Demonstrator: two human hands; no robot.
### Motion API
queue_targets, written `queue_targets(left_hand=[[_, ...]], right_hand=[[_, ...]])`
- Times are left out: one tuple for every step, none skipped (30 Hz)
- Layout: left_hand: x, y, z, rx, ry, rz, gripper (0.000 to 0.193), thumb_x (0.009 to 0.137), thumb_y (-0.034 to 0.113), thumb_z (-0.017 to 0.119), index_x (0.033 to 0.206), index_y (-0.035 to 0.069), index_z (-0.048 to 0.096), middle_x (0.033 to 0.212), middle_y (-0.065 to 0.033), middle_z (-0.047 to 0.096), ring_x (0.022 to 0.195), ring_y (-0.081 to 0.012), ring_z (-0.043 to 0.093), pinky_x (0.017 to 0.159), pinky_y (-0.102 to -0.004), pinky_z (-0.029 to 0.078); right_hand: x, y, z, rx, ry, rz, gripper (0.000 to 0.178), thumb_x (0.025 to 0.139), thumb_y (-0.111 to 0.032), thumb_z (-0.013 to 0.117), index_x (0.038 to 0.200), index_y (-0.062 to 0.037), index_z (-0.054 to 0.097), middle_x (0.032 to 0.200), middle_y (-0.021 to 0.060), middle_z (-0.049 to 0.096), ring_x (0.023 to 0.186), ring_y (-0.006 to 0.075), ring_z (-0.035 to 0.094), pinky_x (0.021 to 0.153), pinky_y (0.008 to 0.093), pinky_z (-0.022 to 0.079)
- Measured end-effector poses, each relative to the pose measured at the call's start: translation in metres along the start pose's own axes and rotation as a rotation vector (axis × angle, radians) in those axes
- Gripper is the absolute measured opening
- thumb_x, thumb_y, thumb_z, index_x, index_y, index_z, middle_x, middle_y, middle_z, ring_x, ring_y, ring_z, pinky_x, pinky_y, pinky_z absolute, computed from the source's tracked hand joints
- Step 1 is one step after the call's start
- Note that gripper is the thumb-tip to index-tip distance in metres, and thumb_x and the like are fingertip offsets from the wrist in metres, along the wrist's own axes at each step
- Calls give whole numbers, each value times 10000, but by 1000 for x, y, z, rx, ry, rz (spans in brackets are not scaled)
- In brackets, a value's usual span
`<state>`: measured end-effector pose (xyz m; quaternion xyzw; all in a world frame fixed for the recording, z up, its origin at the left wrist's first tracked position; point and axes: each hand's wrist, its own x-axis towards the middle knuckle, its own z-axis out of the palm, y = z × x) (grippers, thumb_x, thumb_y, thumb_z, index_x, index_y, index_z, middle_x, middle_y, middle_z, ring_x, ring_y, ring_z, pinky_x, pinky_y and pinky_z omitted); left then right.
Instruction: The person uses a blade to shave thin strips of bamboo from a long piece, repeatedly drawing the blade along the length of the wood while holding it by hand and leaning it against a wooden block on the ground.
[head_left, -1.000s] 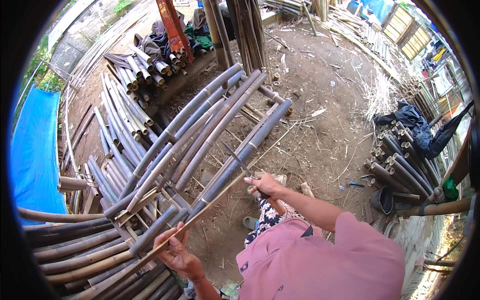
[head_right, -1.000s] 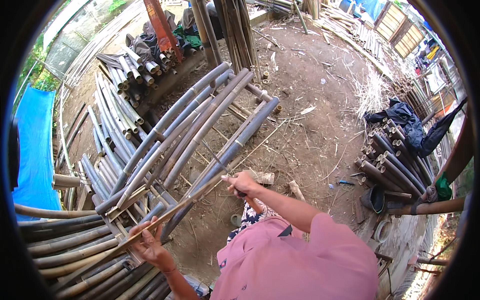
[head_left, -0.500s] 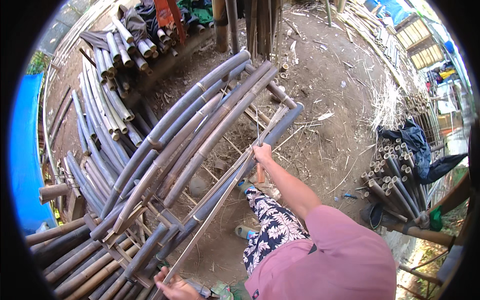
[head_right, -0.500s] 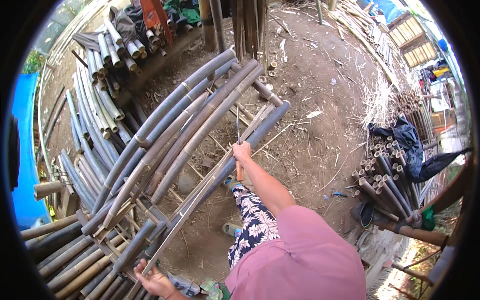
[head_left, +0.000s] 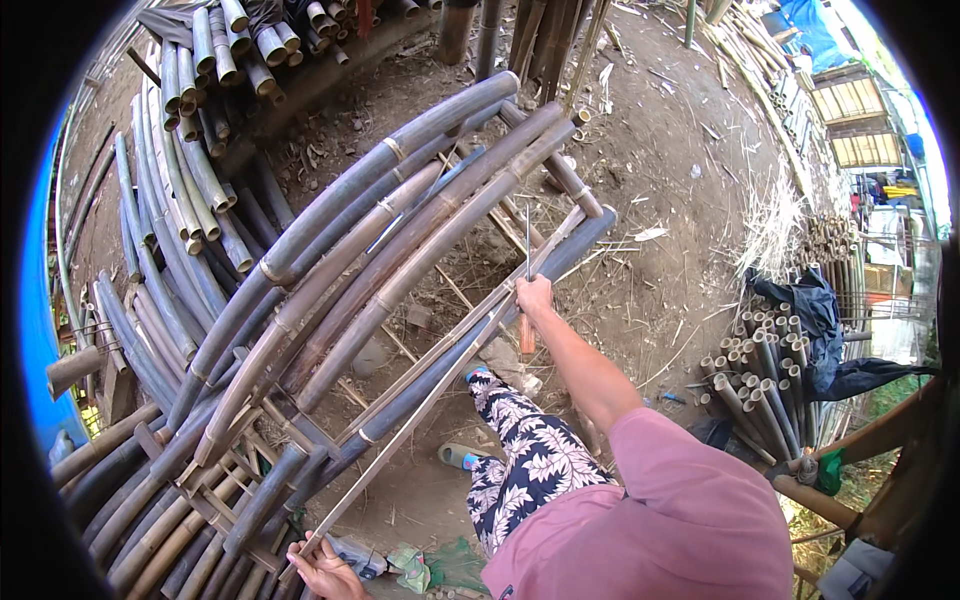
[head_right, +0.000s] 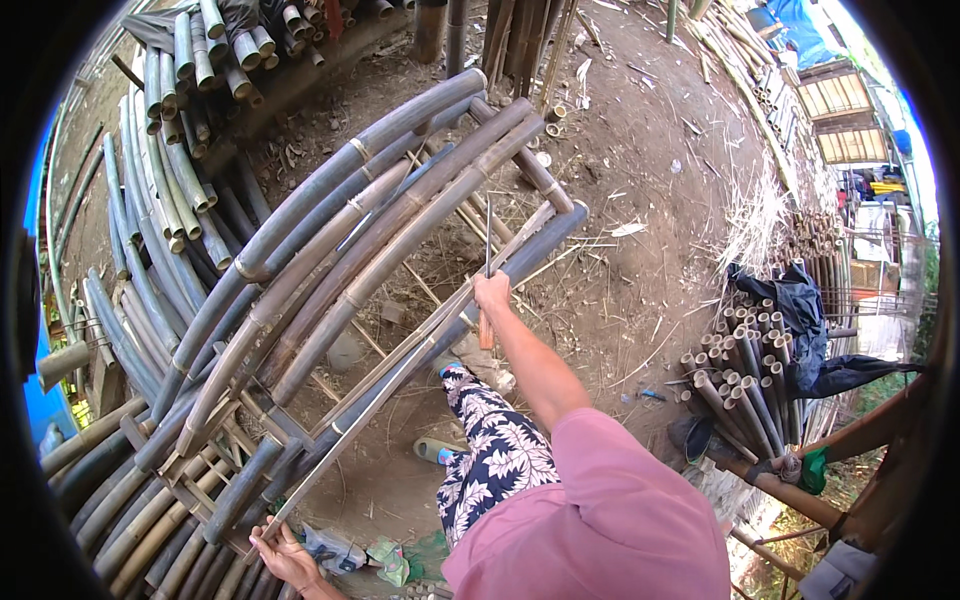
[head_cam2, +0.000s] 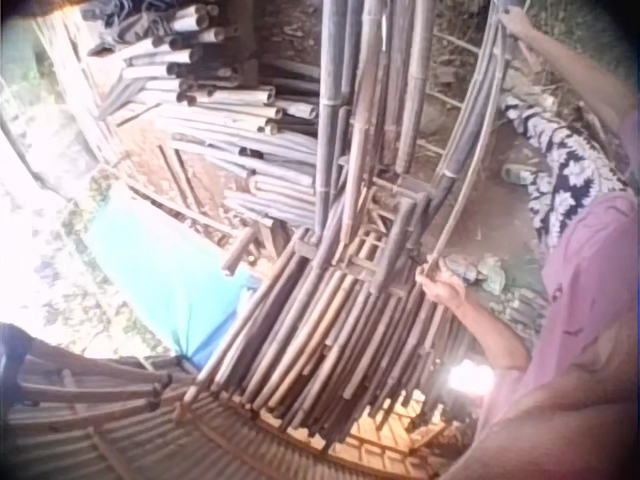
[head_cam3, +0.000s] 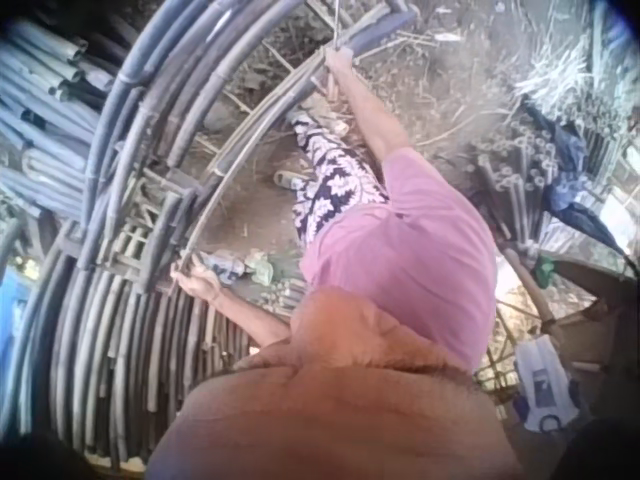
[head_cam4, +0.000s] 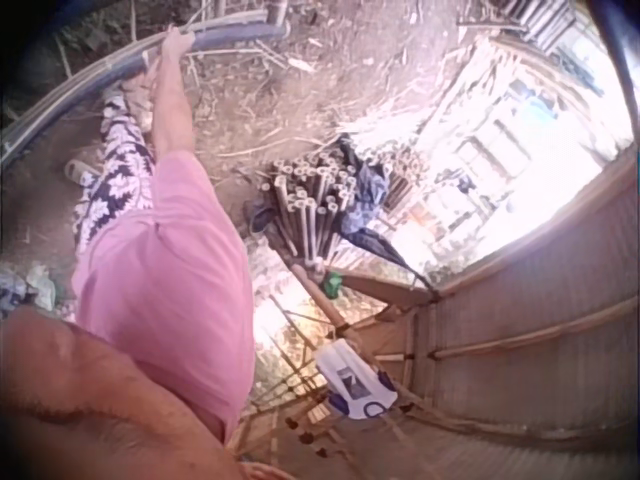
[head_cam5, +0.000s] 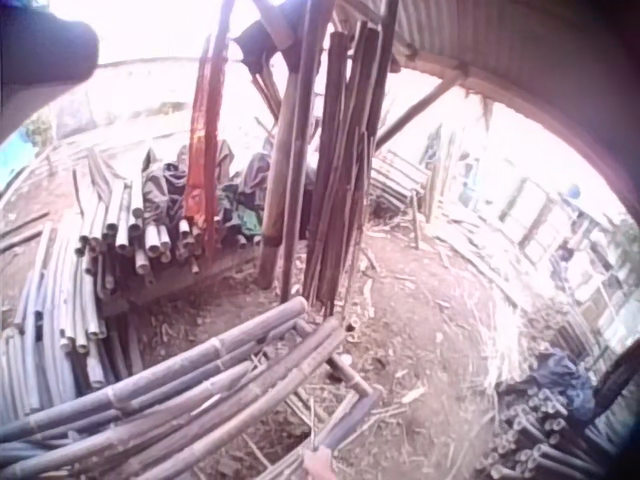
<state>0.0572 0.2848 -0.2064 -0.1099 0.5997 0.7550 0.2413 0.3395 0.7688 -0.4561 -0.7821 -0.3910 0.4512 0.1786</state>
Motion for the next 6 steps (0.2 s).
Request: queue_targets(left_hand=[[6, -4, -4, 0, 31, -11, 344, 1011, 283, 469, 1140, -29, 535, 1065, -137, 610, 1088, -288, 591, 991, -406, 505], [12, -8, -9, 0, 63, -21, 336, 1008, 279, 477, 1138, -26, 536, 1063, -136, 610, 1090, -287, 591, 993, -407, 503], [15, -12, -15, -5, 100, -29, 329, 1005, 275, 486, 1136, -22, 538, 1061, -134, 611, 1093, -287, 590, 995, -409, 501], [20, -16, -16, 3, 159, -40, 323, 1000, 272, 498, 1137, -18, 538, 1063, -134, 611, 1104, -289, 584, 997, -411, 499], [25, -21, -17, 11, 218, -51, 319, 995, 270, 510, 1138, -13, 538, 1065, -133, 611, 1115, -291, 579, 999, -414, 497], [32, -28, -20, 18, 277, -63, 315, 990, 268, 522, 1139, -8, 539, 1067, -133, 611, 1126, -293, 573, 1001, -416, 495]], right_hand=[[-2, -1, 0, -4, 18, 11, 196, 816, -136, 615, 855, 56, 627, 643, 100, 616, 470, 165, 573, 450, 328, 468], [-3, -3, 0, -8, 35, 21, 194, 816, -135, 613, 859, 55, 626, 646, 99, 615, 471, 164, 572, 448, 328, 466], [-2, -3, 1, -2, 29, 16, 194, 816, -133, 612, 868, 53, 624, 651, 102, 618, 476, 165, 576, 449, 328, 468], [2, 1, 3, 8, 26, 13, 194, 816, -132, 611, 877, 51, 623, 655, 106, 621, 480, 167, 580, 451, 328, 470], [7, 4, 5, 18, 23, 9, 194, 816, -131, 610, 886, 49, 622, 659, 109, 624, 485, 169, 584, 452, 328, 471], [11, 8, 6, 16, 23, 6, 194, 816, -131, 610, 886, 49, 622, 659, 109, 624, 485, 169, 584, 452, 328, 471]])
